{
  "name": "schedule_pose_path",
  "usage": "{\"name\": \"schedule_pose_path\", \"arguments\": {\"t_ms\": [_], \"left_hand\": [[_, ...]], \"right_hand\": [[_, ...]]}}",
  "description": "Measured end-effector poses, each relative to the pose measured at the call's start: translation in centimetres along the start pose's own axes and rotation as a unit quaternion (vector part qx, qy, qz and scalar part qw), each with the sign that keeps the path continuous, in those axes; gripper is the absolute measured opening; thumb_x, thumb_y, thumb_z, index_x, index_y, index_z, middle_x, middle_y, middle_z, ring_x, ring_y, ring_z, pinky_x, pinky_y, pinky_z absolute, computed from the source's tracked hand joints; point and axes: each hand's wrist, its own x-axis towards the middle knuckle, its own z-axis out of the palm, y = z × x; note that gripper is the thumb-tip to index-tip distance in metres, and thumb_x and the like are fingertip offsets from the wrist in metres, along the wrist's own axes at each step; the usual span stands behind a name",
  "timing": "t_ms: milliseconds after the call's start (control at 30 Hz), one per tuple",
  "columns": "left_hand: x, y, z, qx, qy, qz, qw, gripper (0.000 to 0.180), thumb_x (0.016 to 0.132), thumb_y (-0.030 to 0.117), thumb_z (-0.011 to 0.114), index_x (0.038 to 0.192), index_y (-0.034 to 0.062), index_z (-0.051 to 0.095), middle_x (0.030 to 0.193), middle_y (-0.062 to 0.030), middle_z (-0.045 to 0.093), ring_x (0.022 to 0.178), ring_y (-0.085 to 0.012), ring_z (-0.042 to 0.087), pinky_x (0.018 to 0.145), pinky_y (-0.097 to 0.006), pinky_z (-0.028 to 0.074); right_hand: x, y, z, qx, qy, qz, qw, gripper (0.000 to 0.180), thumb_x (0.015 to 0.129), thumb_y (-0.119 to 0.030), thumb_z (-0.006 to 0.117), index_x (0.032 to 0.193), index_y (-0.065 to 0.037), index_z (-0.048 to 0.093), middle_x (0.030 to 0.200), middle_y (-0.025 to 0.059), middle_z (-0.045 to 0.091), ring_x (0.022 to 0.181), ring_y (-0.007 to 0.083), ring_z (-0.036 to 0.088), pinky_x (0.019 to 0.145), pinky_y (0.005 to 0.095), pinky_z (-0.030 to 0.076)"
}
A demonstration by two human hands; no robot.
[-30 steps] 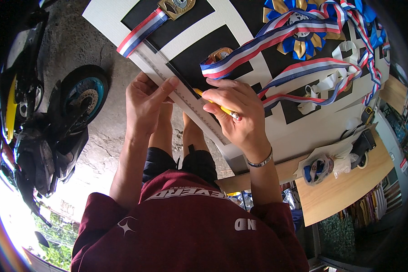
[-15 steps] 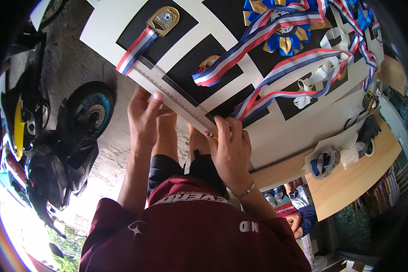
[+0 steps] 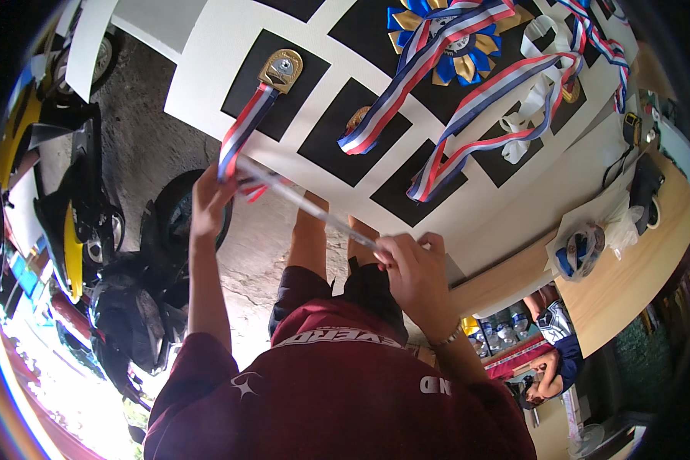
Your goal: The person measures and marks a white board with a ruler and pencil, then flips it to apply double-sided tape. They peel the backing off the tape and place a black board with medals on top. Finally, they use a utility knife to trim the edges of the black board.
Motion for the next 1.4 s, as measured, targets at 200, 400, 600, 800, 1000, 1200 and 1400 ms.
{"name": "schedule_pose_path", "arguments": {"t_ms": [200,400,600,800,1000,1200,1400], "left_hand": [[0.1,14.2,-4.0,-0.026,-0.072,0.018,0.997,0.039,0.097,0.026,0.061,0.108,-0.0110,0.061,0.074,-0.0192,0.070,0.055,-0.0230,0.069,0.052,-0.032,0.059],[8.8,26.7,1.2,0.261,-0.291,0.231,0.891,0.064,0.105,0.042,0.056,0.145,-0.0048,0.041,0.138,-0.0220,0.049,0.124,-0.0355,0.049,0.104,-0.046,0.042],[5.5,13.9,1.1,0.288,0.321,0.316,0.845,0.028,0.100,0.028,0.069,0.116,0.0057,0.063,0.111,-0.0089,0.068,0.103,-0.0208,0.065,0.086,-0.039,0.053],[3.4,3.3,6.5,-0.182,0.213,0.011,0.960,0.061,0.091,0.022,0.083,0.132,-0.0033,0.045,0.122,-0.0173,0.062,0.106,-0.0243,0.066,0.087,-0.037,0.057],[4.5,4.1,7.0,-0.276,0.194,-0.006,0.941,0.029,0.095,0.011,0.076,0.112,-0.0028,0.057,0.100,-0.0141,0.070,0.086,-0.0168,0.072,0.071,-0.031,0.063],[4.6,4.8,6.3,-0.221,0.192,-0.012,0.956,0.031,0.097,0.016,0.075,0.113,-0.0059,0.059,0.101,-0.0152,0.072,0.083,-0.0176,0.074,0.067,-0.029,0.065],[5.0,5.2,6.5,-0.226,0.192,-0.007,0.955,0.033,0.097,0.016,0.074,0.116,-0.0066,0.060,0.102,-0.0155,0.073,0.082,-0.0174,0.074,0.065,-0.029,0.064]], "right_hand": [[-2.4,0.0,-1.8,0.023,-0.017,0.041,0.999,0.021,0.087,0.002,0.065,0.102,-0.012,0.063,0.083,0.0007,0.068,0.067,0.0211,0.062,0.084,0.0375,0.038],[3.3,-1.5,0.3,-0.043,0.034,-0.012,0.998,0.033,0.090,-0.002,0.064,0.121,-0.013,0.063,0.090,0.0015,0.066,0.076,0.0191,0.063,0.082,0.0380,0.038],[10.0,-3.3,3.9,-0.126,0.101,-0.045,0.986,0.038,0.089,-0.003,0.067,0.126,-0.013,0.065,0.091,0.0055,0.063,0.077,0.0238,0.062,0.079,0.0385,0.039],[11.2,-4.1,5.0,-0.162,0.109,-0.055,0.979,0.041,0.087,-0.003,0.070,0.126,-0.013,0.066,0.089,0.0035,0.061,0.083,0.0212,0.062,0.078,0.0389,0.040],[11.3,-3.9,5.8,-0.156,0.091,-0.058,0.982,0.052,0.086,-0.010,0.076,0.136,-0.015,0.062,0.098,0.0016,0.056,0.090,0.0192,0.060,0.084,0.0413,0.042],[11.4,-3.4,6.0,-0.166,0.080,-0.087,0.979,0.058,0.088,-0.016,0.078,0.143,-0.018,0.060,0.102,0.0023,0.055,0.094,0.0179,0.059,0.086,0.0428,0.040],[11.5,-3.1,5.7,-0.184,0.076,-0.115,0.973,0.056,0.088,-0.018,0.078,0.142,-0.019,0.063,0.102,0.0023,0.056,0.097,0.0164,0.059,0.086,0.0420,0.040]]}}
